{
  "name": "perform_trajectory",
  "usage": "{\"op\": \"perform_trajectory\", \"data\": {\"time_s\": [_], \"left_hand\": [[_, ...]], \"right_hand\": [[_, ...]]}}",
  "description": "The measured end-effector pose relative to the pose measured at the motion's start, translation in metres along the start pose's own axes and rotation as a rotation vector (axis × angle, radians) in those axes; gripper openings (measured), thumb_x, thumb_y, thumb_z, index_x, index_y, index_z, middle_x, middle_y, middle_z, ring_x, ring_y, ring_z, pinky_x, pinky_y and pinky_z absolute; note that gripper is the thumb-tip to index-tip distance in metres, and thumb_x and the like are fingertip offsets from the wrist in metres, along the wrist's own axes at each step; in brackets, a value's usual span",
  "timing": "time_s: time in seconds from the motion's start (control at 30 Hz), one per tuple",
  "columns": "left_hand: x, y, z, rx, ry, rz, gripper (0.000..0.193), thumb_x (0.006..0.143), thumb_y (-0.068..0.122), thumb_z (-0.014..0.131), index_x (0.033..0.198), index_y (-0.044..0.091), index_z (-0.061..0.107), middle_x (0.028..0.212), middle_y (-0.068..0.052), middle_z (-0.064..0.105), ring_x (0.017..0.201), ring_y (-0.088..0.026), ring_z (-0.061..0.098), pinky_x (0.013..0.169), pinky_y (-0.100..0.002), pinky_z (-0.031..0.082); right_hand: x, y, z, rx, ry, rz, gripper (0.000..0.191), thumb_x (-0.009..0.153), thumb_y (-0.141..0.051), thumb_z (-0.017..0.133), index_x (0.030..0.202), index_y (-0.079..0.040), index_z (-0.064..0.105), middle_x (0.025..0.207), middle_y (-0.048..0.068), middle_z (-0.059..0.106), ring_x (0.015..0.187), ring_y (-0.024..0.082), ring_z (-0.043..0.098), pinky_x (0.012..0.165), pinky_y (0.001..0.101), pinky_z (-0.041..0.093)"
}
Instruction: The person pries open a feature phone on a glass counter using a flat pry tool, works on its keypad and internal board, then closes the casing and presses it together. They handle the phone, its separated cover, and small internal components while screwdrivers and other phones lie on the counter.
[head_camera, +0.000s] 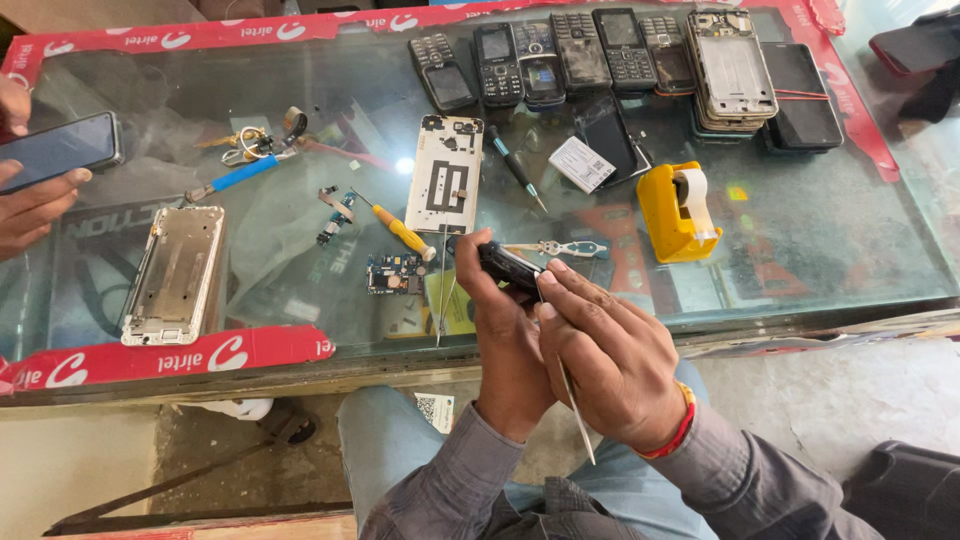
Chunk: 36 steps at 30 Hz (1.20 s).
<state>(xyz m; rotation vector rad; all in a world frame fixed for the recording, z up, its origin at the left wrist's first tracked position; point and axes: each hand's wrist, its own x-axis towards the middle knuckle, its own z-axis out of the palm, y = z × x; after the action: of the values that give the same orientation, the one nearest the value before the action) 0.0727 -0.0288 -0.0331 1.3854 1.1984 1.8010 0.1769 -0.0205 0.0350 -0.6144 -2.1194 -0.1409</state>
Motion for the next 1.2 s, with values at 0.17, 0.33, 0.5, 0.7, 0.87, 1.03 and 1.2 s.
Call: {"op": "perform_trajectory", "data": {"time_s": [0.17, 0.33, 0.5, 0.7, 0.87, 1.03, 1.2], "left_hand": [[0.004, 0.008, 0.000, -0.105, -0.043, -0.027, 0.095, 0.091, 0.002, 0.076, 0.156, 0.010, 0.007, 0.131, -0.013, 0.047, 0.114, -0.019, 0.063, 0.093, -0.031, 0.061], [0.007, 0.015, 0.000, -0.174, -0.034, -0.046, 0.094, 0.088, 0.000, 0.080, 0.152, 0.009, 0.011, 0.129, -0.015, 0.051, 0.111, -0.020, 0.066, 0.087, -0.029, 0.063], [0.004, 0.009, -0.002, -0.109, -0.029, -0.089, 0.086, 0.096, 0.010, 0.073, 0.156, 0.009, 0.011, 0.131, -0.014, 0.049, 0.116, -0.020, 0.060, 0.096, -0.032, 0.057], [0.000, 0.002, -0.002, 0.054, -0.001, 0.005, 0.087, 0.094, 0.019, 0.072, 0.158, 0.009, 0.014, 0.131, -0.014, 0.048, 0.116, -0.022, 0.056, 0.103, -0.037, 0.052], [0.003, 0.010, 0.000, -0.062, -0.015, -0.022, 0.091, 0.095, 0.010, 0.075, 0.157, 0.009, 0.010, 0.131, -0.014, 0.051, 0.116, -0.019, 0.062, 0.098, -0.033, 0.057], [0.009, 0.018, 0.001, -0.139, -0.043, -0.054, 0.096, 0.088, -0.001, 0.081, 0.153, 0.008, 0.011, 0.125, -0.014, 0.059, 0.100, -0.017, 0.072, 0.079, -0.027, 0.063], [0.011, 0.019, 0.000, -0.196, -0.059, -0.078, 0.095, 0.090, 0.002, 0.080, 0.154, 0.008, 0.010, 0.128, -0.015, 0.062, 0.101, -0.017, 0.073, 0.084, -0.028, 0.064]], "right_hand": [[-0.002, 0.008, 0.004, 0.417, 0.102, 0.473, 0.013, 0.089, 0.007, 0.076, 0.093, 0.003, 0.064, 0.100, 0.017, 0.078, 0.098, 0.023, 0.076, 0.081, 0.0309, 0.060], [-0.002, 0.008, 0.010, 0.566, 0.160, 0.591, 0.011, 0.092, 0.008, 0.074, 0.096, 0.005, 0.065, 0.100, 0.013, 0.076, 0.097, 0.016, 0.075, 0.083, 0.0268, 0.059], [0.002, -0.002, 0.007, 0.080, 0.088, 0.207, 0.013, 0.088, 0.009, 0.076, 0.089, 0.003, 0.065, 0.103, 0.020, 0.076, 0.100, 0.030, 0.078, 0.081, 0.0338, 0.061], [0.008, -0.001, 0.001, -0.072, -0.007, -0.058, 0.014, 0.086, 0.008, 0.077, 0.090, 0.005, 0.064, 0.105, 0.024, 0.073, 0.106, 0.038, 0.075, 0.086, 0.0417, 0.062], [0.006, 0.000, 0.003, 0.215, 0.078, 0.277, 0.013, 0.089, 0.007, 0.075, 0.091, 0.004, 0.063, 0.103, 0.019, 0.076, 0.103, 0.029, 0.078, 0.086, 0.0347, 0.063], [0.004, 0.008, 0.009, 0.539, 0.138, 0.588, 0.010, 0.092, 0.008, 0.074, 0.096, 0.005, 0.065, 0.101, 0.014, 0.078, 0.096, 0.017, 0.076, 0.084, 0.0274, 0.061], [0.005, 0.009, 0.009, 0.547, 0.128, 0.593, 0.011, 0.091, 0.007, 0.074, 0.097, 0.006, 0.066, 0.101, 0.014, 0.078, 0.096, 0.015, 0.076, 0.083, 0.0266, 0.061]]}}
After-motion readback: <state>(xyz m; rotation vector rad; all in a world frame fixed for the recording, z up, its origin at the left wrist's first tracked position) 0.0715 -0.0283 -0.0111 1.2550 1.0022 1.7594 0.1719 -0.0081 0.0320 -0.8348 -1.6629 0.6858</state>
